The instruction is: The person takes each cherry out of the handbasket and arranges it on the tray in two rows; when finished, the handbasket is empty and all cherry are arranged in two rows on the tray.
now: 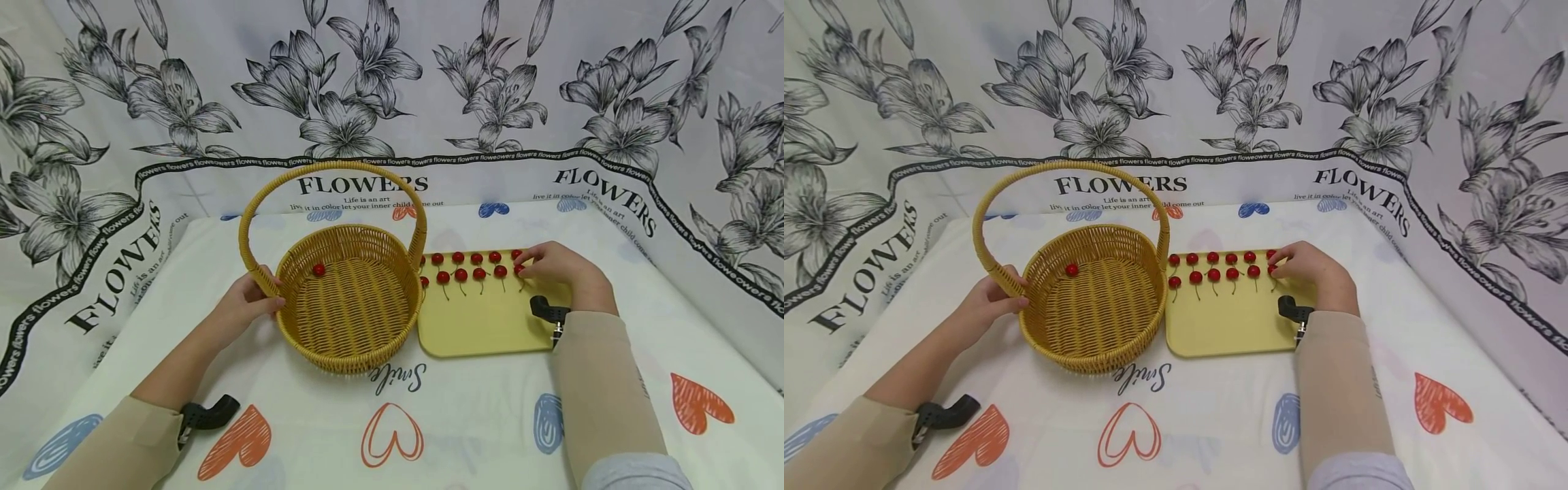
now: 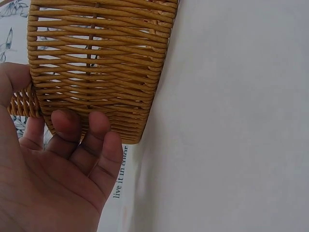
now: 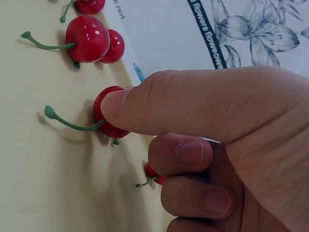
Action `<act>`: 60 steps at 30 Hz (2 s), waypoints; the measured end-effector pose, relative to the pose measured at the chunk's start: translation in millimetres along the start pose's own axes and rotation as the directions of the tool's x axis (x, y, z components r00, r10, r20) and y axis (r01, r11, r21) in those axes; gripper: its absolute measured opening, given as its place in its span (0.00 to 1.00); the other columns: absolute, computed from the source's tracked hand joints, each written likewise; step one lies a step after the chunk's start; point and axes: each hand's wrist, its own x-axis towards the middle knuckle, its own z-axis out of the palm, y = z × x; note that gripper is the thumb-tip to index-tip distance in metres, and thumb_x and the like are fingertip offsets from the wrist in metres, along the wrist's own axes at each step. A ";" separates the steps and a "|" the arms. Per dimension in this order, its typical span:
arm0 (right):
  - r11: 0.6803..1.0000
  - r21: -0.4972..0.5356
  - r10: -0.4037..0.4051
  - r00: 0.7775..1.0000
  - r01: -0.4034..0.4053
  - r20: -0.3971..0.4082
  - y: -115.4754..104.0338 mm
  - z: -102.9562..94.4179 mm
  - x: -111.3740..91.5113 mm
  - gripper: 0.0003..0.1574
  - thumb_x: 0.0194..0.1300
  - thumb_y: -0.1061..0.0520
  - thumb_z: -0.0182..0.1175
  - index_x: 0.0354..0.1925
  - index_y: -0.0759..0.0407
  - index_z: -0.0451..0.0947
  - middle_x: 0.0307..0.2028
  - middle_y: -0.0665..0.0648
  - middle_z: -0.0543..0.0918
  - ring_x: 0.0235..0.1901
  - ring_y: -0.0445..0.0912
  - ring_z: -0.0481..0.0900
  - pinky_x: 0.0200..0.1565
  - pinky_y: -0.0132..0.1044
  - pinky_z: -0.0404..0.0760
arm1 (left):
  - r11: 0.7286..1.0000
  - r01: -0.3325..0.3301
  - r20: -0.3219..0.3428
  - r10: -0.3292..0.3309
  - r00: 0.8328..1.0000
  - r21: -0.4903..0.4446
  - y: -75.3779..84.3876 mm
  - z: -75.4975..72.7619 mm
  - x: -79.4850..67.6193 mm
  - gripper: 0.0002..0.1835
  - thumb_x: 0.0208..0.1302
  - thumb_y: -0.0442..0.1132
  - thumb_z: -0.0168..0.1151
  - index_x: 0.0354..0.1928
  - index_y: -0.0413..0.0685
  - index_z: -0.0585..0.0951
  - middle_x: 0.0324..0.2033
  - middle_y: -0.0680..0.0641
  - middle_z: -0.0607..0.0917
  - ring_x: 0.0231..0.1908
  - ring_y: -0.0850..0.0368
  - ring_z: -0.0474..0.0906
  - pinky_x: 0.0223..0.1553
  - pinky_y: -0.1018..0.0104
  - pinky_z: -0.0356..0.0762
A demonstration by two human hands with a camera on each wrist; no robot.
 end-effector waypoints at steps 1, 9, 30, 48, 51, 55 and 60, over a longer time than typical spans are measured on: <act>1.000 -0.002 -0.002 1.000 0.002 -0.003 -0.7 0.4 0.1 0.23 0.69 0.52 0.64 0.59 0.59 0.82 0.64 0.69 0.73 0.61 0.63 0.65 0.65 0.61 0.62 | 1.000 0.001 0.001 -0.001 1.000 0.001 0.1 -0.1 0.0 0.13 0.70 0.27 0.60 0.51 0.31 0.69 0.35 0.48 0.83 0.32 0.56 0.80 0.34 0.63 0.83; 1.000 0.005 -0.006 1.000 0.007 -0.009 -1.6 3.4 4.3 0.21 0.68 0.56 0.64 0.57 0.62 0.81 0.59 0.68 0.75 0.56 0.61 0.66 0.59 0.56 0.65 | 1.000 -0.006 0.004 0.006 1.000 0.009 -1.0 0.1 0.5 0.13 0.70 0.27 0.60 0.51 0.31 0.70 0.35 0.48 0.83 0.33 0.56 0.80 0.35 0.64 0.83; 0.973 0.143 -0.171 0.983 0.179 -0.064 -50.4 -20.6 -14.3 0.30 0.72 0.47 0.65 0.67 0.55 0.75 0.31 0.56 0.79 0.32 0.53 0.71 0.38 0.45 0.70 | 1.000 -0.003 0.005 0.003 1.000 0.010 -1.3 -1.9 1.4 0.12 0.70 0.27 0.60 0.50 0.31 0.70 0.34 0.49 0.83 0.32 0.58 0.80 0.35 0.64 0.83; 0.862 0.199 -0.483 0.875 0.467 0.038 -152.2 1.5 -54.9 0.23 0.73 0.51 0.64 0.63 0.50 0.77 0.41 0.59 0.78 0.29 0.53 0.78 0.28 0.42 0.79 | 0.999 -0.033 0.005 0.033 0.999 -0.010 -1.7 -0.3 -1.3 0.12 0.70 0.26 0.59 0.51 0.30 0.70 0.34 0.48 0.82 0.31 0.56 0.79 0.35 0.65 0.82; 0.841 0.196 -0.524 0.850 0.505 0.058 -163.6 8.7 -60.6 0.22 0.73 0.54 0.64 0.63 0.52 0.77 0.42 0.57 0.79 0.29 0.52 0.79 0.30 0.44 0.81 | 0.999 -0.037 0.006 0.037 0.999 -0.007 -1.7 -0.3 -1.1 0.12 0.70 0.26 0.59 0.50 0.30 0.70 0.33 0.48 0.82 0.31 0.56 0.79 0.35 0.65 0.82; 0.810 0.166 -0.577 0.816 0.563 0.048 -178.7 20.4 -68.2 0.20 0.73 0.57 0.64 0.61 0.53 0.79 0.42 0.54 0.81 0.31 0.51 0.81 0.33 0.44 0.82 | 1.000 -0.030 0.011 0.030 1.000 0.004 -3.9 -1.9 -0.4 0.12 0.70 0.26 0.59 0.51 0.29 0.70 0.33 0.48 0.82 0.31 0.57 0.79 0.35 0.64 0.82; 0.760 0.018 -0.650 0.760 0.650 0.020 -203.4 37.3 -71.2 0.17 0.72 0.56 0.64 0.57 0.53 0.81 0.46 0.48 0.82 0.41 0.45 0.80 0.44 0.40 0.84 | 1.000 -0.022 0.008 0.021 1.000 0.007 -4.6 -3.4 -0.7 0.13 0.70 0.26 0.60 0.51 0.30 0.70 0.33 0.49 0.82 0.31 0.57 0.80 0.34 0.64 0.82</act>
